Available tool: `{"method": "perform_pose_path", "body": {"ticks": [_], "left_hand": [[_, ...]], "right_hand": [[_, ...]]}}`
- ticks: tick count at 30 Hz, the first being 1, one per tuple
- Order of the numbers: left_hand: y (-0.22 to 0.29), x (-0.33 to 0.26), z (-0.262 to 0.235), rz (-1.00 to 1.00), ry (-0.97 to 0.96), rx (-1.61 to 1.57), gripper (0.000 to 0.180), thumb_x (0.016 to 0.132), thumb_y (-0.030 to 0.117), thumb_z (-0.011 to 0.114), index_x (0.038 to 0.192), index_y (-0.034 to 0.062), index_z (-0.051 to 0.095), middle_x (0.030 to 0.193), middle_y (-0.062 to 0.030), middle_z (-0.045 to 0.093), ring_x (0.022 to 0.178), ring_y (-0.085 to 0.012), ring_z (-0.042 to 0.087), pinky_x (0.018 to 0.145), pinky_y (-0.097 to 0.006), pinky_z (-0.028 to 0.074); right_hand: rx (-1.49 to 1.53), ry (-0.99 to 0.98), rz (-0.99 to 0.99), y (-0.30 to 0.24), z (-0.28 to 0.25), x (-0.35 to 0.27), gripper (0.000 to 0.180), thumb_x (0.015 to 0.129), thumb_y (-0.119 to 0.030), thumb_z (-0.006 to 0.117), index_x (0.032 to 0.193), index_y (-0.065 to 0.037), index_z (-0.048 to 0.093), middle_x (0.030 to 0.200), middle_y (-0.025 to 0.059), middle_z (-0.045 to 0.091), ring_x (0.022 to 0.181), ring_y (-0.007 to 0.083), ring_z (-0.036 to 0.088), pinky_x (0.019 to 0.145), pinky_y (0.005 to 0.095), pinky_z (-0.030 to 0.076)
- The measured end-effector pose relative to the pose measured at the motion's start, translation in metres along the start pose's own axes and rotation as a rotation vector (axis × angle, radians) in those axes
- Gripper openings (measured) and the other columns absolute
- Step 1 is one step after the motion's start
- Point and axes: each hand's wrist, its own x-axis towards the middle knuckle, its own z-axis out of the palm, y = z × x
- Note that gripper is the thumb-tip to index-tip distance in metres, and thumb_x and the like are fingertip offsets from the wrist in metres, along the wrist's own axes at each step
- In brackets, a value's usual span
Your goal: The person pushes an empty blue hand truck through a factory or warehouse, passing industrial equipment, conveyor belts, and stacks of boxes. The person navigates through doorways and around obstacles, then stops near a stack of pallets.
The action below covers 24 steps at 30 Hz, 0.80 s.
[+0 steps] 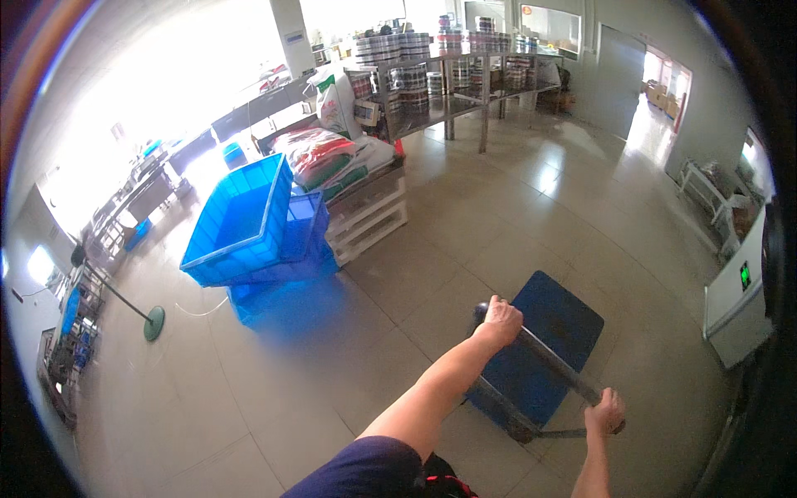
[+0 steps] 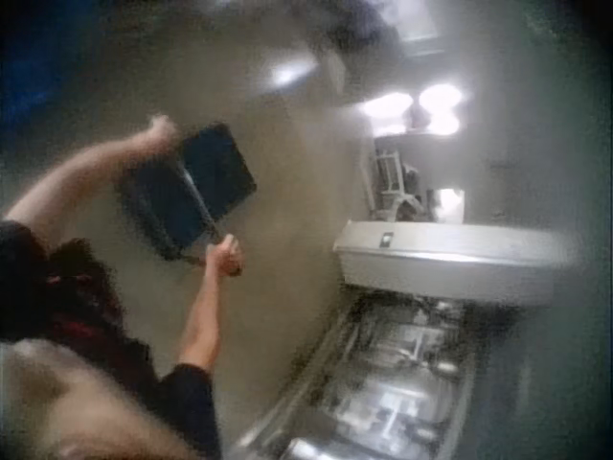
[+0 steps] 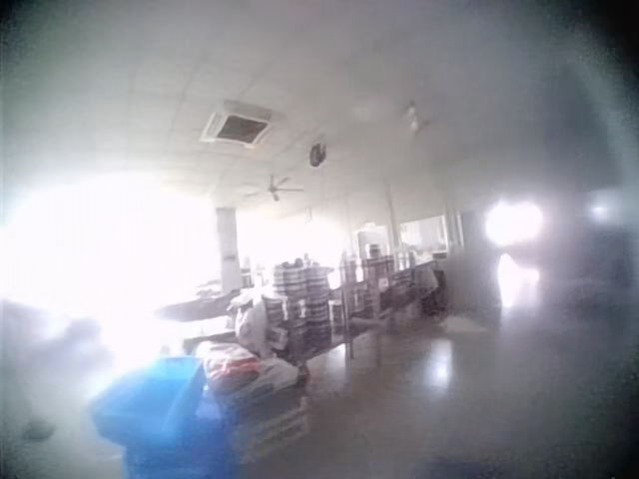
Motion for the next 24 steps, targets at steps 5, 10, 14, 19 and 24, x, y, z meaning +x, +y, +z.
{"method": "perform_pose_path", "body": {"ticks": [5, 10, 14, 19, 24], "left_hand": [[-0.001, 0.130, -0.018, 0.064, -0.011, 0.014, 0.015, 0.080, 0.024, 0.068, 0.089, 0.0140, 0.074, 0.089, -0.0029, 0.071, 0.094, -0.0213, 0.065, 0.084, -0.038, 0.041], [-0.026, 0.255, -0.019, 0.047, 0.033, -0.033, 0.016, 0.078, 0.022, 0.069, 0.091, 0.0146, 0.074, 0.096, -0.0044, 0.070, 0.098, -0.0217, 0.064, 0.088, -0.038, 0.039], [-0.039, 0.362, -0.036, 0.121, 0.029, -0.006, 0.018, 0.077, 0.026, 0.070, 0.089, 0.0137, 0.074, 0.094, -0.0063, 0.071, 0.097, -0.0234, 0.065, 0.084, -0.041, 0.042], [-0.050, 0.489, -0.044, 0.103, 0.006, -0.013, 0.015, 0.077, 0.024, 0.069, 0.086, 0.0131, 0.074, 0.089, -0.0070, 0.071, 0.093, -0.0233, 0.066, 0.083, -0.039, 0.040], [-0.054, 0.619, -0.063, 0.086, 0.057, -0.035, 0.014, 0.077, 0.020, 0.070, 0.088, 0.0139, 0.074, 0.089, -0.0053, 0.071, 0.095, -0.0222, 0.066, 0.087, -0.037, 0.040]], "right_hand": [[0.029, 0.022, 0.034, 0.019, 0.039, 0.116, 0.022, 0.069, -0.001, 0.068, 0.083, -0.007, 0.053, 0.086, 0.0112, 0.059, 0.081, 0.0370, 0.057, 0.068, 0.0455, 0.045], [0.056, 0.010, 0.043, 0.012, 0.081, 0.229, 0.022, 0.066, 0.000, 0.067, 0.082, -0.007, 0.054, 0.085, 0.0117, 0.060, 0.083, 0.0361, 0.058, 0.068, 0.0465, 0.046], [-0.025, 0.047, 0.020, 0.029, 0.121, 0.326, 0.025, 0.062, -0.006, 0.072, 0.082, -0.008, 0.057, 0.085, 0.0126, 0.060, 0.084, 0.0355, 0.059, 0.070, 0.0474, 0.046], [0.046, 0.032, 0.067, 0.035, 0.167, 0.432, 0.021, 0.067, -0.010, 0.071, 0.083, -0.010, 0.058, 0.083, 0.0124, 0.062, 0.082, 0.0357, 0.059, 0.070, 0.0465, 0.048], [0.003, 0.012, 0.107, 0.052, 0.211, 0.552, 0.017, 0.069, -0.010, 0.069, 0.082, -0.010, 0.058, 0.080, 0.0115, 0.062, 0.080, 0.0360, 0.059, 0.067, 0.0466, 0.047]]}}
